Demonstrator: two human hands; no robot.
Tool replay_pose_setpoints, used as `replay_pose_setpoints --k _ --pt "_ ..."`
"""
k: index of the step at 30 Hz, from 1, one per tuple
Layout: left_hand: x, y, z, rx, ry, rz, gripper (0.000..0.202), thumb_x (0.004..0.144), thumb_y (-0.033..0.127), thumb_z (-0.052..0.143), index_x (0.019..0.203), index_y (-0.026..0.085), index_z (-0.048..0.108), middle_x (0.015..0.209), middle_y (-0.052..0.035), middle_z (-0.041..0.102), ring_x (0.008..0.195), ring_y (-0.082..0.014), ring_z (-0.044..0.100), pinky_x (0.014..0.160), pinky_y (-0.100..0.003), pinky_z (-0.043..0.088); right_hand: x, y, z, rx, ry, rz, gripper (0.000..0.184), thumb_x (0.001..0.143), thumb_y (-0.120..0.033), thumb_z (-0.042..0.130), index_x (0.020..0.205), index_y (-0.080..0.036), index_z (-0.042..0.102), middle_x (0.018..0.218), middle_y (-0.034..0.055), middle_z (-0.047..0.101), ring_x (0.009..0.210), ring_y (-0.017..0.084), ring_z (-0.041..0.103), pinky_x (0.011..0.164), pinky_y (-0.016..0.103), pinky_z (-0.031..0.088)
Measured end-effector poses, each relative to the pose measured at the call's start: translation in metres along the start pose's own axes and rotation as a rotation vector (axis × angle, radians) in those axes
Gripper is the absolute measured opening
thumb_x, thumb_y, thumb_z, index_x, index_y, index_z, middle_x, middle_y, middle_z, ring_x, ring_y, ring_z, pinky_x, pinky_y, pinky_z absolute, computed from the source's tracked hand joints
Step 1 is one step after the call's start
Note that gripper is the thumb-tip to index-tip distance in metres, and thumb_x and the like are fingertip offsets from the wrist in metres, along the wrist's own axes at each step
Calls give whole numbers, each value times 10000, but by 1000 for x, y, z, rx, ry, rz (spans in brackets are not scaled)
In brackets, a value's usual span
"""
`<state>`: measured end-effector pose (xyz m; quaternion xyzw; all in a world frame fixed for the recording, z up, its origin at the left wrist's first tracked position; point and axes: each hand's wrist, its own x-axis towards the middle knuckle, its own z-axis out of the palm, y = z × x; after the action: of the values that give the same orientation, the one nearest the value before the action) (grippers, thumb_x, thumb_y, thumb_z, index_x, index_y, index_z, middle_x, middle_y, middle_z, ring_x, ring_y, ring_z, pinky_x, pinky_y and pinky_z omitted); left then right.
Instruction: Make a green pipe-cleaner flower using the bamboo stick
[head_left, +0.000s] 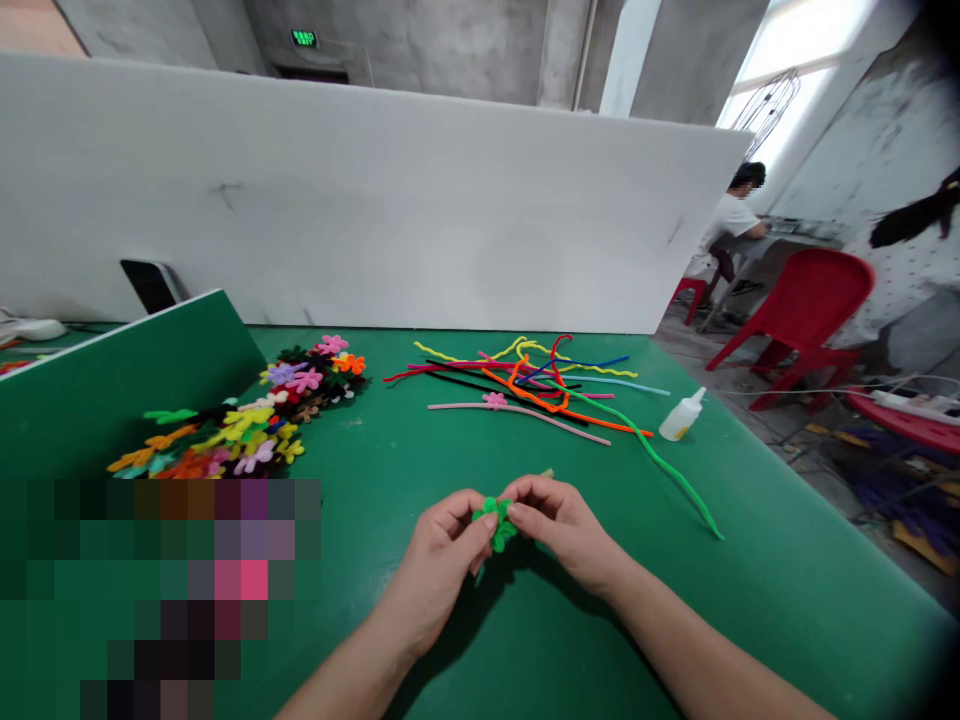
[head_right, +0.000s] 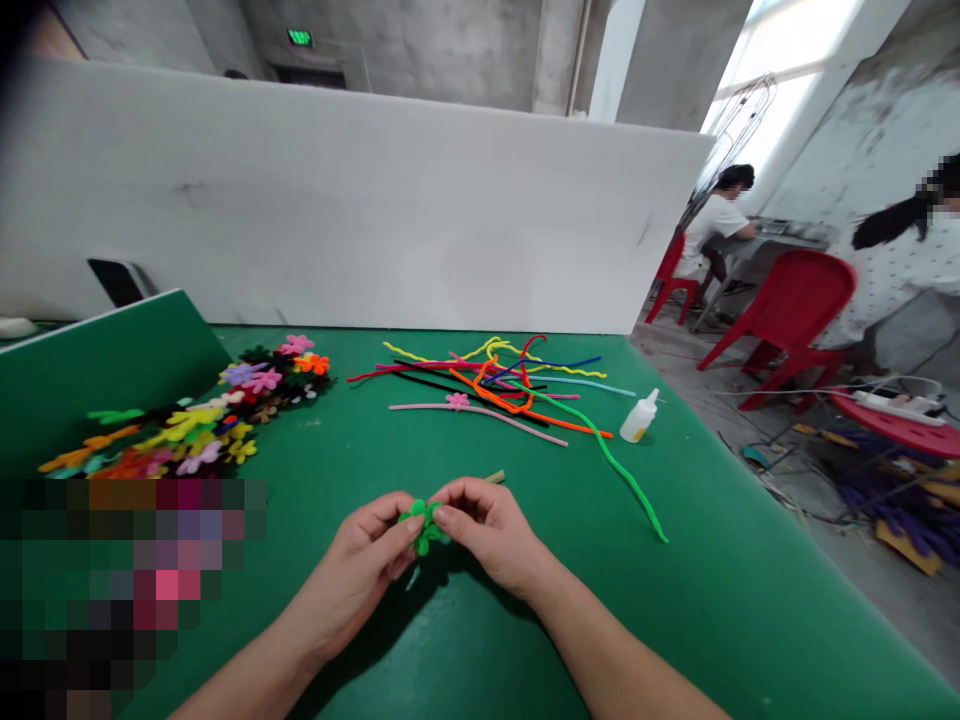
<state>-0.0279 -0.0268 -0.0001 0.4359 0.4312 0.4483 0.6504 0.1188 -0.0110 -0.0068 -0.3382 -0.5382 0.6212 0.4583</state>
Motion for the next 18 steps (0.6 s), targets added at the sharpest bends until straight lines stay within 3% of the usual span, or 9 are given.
replay_pose_setpoints --k 11,15,18 --pt "2 3 4 69 40 -1 168 732 272 567 619 148 569 524 36 511 477 -79 430 489 -203 336 -1 1 0 -218 147 -124 141 750 -292 561 726 -153 562 645 -6 514 585 107 433 552 232 352" --pt "0 7 7 196 74 104 194 740 250 560 576 147 577 521 34 528 488 -84 459 517 -204 358 -1 1 1 -167 96 -72 162 744 -308 575 727 -148 552 626 -6 530 577 111 469 566 243 363" --pt "-1 7 6 210 32 102 197 750 249 549 588 144 584 530 25 549 508 -95 491 551 -213 383 -1 3 1 -92 57 -47 167 741 -307 591 719 -147 547 599 -8 557 565 111 498 571 245 372"
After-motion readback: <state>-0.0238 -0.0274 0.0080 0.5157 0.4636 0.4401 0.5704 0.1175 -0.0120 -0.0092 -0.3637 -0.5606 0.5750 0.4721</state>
